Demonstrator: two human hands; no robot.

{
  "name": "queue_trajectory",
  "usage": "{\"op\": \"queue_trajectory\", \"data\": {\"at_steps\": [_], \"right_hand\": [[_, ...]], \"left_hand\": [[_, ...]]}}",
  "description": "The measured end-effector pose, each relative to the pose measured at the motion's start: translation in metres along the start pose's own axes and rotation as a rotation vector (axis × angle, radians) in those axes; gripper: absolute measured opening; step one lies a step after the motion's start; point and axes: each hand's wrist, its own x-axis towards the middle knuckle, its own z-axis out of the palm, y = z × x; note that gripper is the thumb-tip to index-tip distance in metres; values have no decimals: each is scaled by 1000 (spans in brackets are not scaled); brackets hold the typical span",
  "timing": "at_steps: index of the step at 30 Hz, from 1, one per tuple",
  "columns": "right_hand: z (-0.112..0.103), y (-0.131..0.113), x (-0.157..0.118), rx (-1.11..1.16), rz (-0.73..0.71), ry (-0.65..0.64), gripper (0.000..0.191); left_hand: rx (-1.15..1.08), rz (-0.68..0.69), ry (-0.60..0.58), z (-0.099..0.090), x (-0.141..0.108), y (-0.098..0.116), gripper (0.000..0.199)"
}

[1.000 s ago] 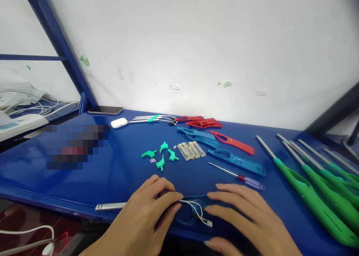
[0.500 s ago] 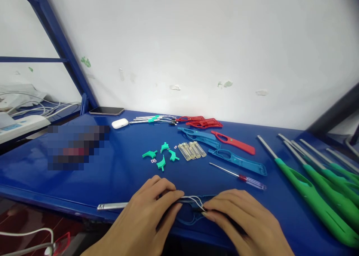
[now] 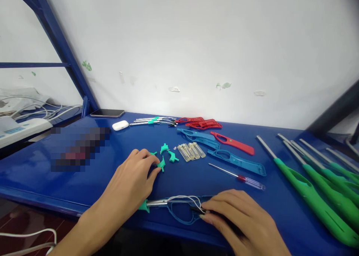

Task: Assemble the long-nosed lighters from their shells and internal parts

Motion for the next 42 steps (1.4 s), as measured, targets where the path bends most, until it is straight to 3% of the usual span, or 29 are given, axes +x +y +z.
{"op": "queue_trajectory", "data": {"at_steps": [6, 12, 16, 20, 23, 26, 31, 35, 42], "right_hand": [[2, -2, 1, -18, 6, -12, 25], [0, -3, 3, 2, 18, -12, 27], [0, -3, 3, 21, 12, -13, 27], [0, -3, 1, 16, 30, -33, 31], [-1, -2, 0, 18, 31, -40, 31], [-1, -2, 0, 25, 33, -42, 29], [-1, -3, 3, 11, 34, -57, 34], [-3, -3, 3, 7, 29, -62, 35], [0, -5, 1, 10, 76, -39, 36]], "left_hand": [[-90, 24, -22, -9, -11, 16, 15], [-312, 29, -122, -24, -26, 37, 10], [-360, 90, -71, -22, -28, 40, 10], [-258, 141, 33, -16, -37, 37, 47], [-284, 154, 104, -16, -42, 38, 33], [-476, 126, 56, -18, -41, 42, 14], [-647, 149, -14, -16, -42, 42, 21], [-505, 291, 28, -8, -47, 38, 27], [-265, 405, 39, -5, -52, 36, 44]]}}
